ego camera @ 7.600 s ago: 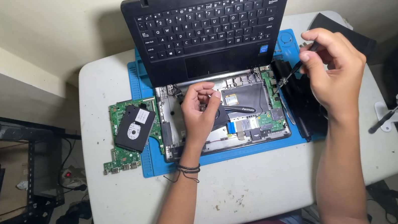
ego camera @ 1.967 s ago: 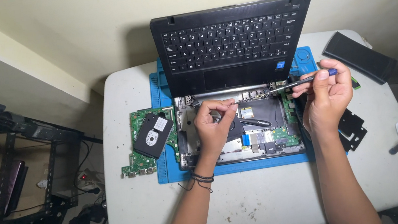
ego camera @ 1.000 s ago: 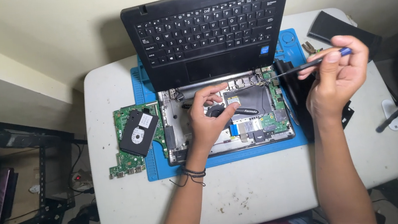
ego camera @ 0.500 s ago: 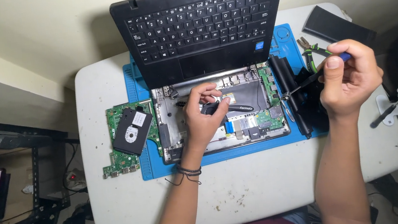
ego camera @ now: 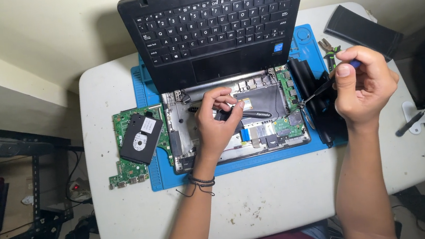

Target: The person removes a laptop fan from a disassembled laptop and cleans it with a toothbrush. They use a screwdriver to detach the fan, then brush the fan blades and housing to remove dust.

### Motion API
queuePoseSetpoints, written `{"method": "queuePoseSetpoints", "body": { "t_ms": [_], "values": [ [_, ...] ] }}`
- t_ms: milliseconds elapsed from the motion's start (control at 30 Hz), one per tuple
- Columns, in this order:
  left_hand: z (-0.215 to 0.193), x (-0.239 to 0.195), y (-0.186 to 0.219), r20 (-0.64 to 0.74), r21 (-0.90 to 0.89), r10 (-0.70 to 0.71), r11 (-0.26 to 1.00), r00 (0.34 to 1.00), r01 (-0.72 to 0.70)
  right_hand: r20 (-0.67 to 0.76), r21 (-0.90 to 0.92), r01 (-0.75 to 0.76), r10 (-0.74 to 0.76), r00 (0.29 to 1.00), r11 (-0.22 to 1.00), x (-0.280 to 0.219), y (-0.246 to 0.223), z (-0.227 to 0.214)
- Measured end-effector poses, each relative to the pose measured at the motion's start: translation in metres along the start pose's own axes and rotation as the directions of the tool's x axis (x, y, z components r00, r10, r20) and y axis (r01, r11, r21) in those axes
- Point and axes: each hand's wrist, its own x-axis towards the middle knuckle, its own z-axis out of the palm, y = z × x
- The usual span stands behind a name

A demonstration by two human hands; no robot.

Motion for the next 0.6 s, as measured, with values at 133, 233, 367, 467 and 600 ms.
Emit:
{"method": "queuePoseSetpoints", "body": {
  "t_ms": [133,233,367,467,600],
  "values": [
    [0.001,-0.001,-0.001,-0.008,0.008,0.001,1.000,1.000,-0.001,0.017,-0.010,0.001,-0.001,1.000,1.000,-0.002,0.000,0.000],
    [0.001,-0.001,0.000,-0.009,-0.003,0.011,1.000,1.000,-0.011,0.047,0.005,0.019,-0.019,0.999,1.000,-0.003,-0.002,-0.002],
    [0.000,0.002,-0.001,-0.013,0.002,0.015,1.000,1.000,-0.015,0.141,0.102,-0.101,0.086,0.986,0.990,0.004,-0.014,-0.003],
    [0.000,0.003,-0.001,-0.019,0.004,-0.008,1.000,1.000,0.008,0.205,0.136,-0.167,0.138,0.969,0.976,0.012,-0.027,-0.001],
    [0.001,0.000,-0.003,-0.015,0.006,0.001,1.000,1.000,-0.001,0.172,0.027,-0.157,0.150,0.974,0.987,0.013,-0.030,0.003]
  ]
}}
